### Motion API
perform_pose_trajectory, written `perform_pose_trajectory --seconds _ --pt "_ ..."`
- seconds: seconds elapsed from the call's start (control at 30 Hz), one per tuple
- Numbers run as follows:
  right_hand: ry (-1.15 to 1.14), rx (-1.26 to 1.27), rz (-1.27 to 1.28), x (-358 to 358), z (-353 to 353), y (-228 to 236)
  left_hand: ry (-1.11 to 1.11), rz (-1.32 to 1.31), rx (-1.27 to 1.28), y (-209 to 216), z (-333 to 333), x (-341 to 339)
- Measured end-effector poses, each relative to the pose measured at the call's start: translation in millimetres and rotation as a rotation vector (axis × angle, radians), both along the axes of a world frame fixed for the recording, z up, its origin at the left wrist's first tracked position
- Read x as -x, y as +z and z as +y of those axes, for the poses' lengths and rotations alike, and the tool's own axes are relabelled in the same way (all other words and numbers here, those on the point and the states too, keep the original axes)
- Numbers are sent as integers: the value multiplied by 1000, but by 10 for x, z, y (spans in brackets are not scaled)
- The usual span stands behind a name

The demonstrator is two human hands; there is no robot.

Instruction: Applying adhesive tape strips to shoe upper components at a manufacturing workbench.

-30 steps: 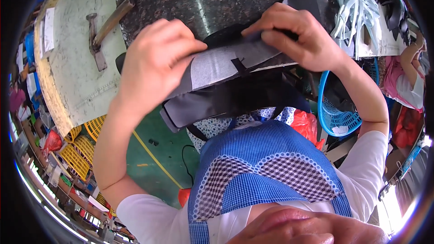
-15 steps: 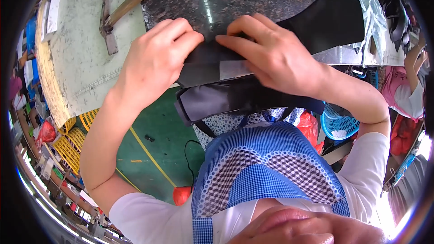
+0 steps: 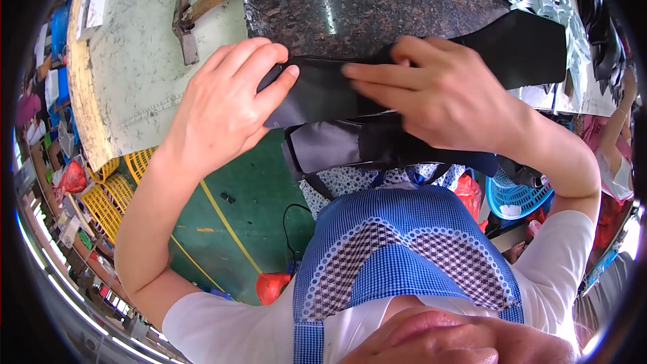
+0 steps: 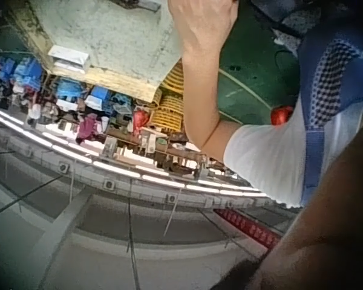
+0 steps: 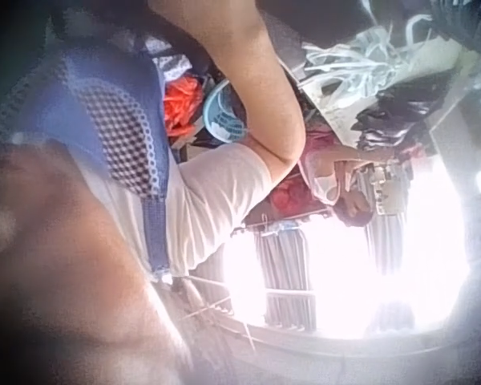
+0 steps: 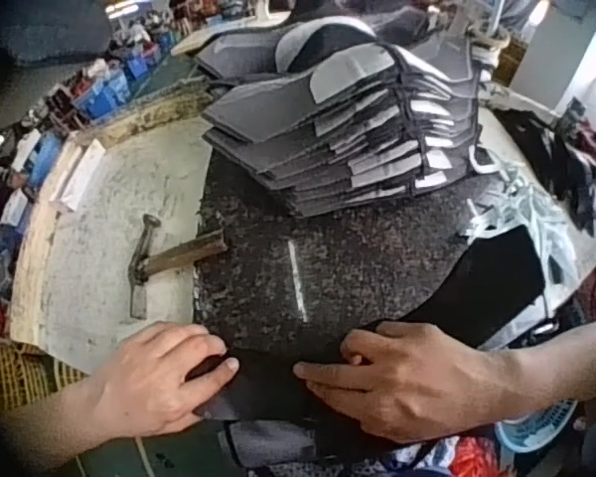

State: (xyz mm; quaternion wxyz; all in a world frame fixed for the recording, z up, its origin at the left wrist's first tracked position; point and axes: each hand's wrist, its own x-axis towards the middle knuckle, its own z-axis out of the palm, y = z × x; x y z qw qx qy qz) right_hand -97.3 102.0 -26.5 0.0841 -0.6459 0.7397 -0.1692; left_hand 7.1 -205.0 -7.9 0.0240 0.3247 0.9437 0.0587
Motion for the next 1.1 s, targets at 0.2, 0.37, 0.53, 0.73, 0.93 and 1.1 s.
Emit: perform_pose_trajectory --seconds 0.2,0.37,0.53,0.73,0.93,1.1 --pt "-69 73 -13 104 323 164 -25 -132 -86 161 270 282" --pt "-14 274 22 -396 350 6 -101 9 -128 225 274 892" --pt "-84 -196 -7 -934 463 -449 -47 539 -391 537 846 1562" --pt "-153 94 -539 -984 854 -416 24 506 -460 635 969 2597" --pt "-970 383 -519 -13 1856 236 69 183 -685 755 373 2652" --pt "-1408 283 174 697 2315 18 105 1032 -185 1046 1003 1689"
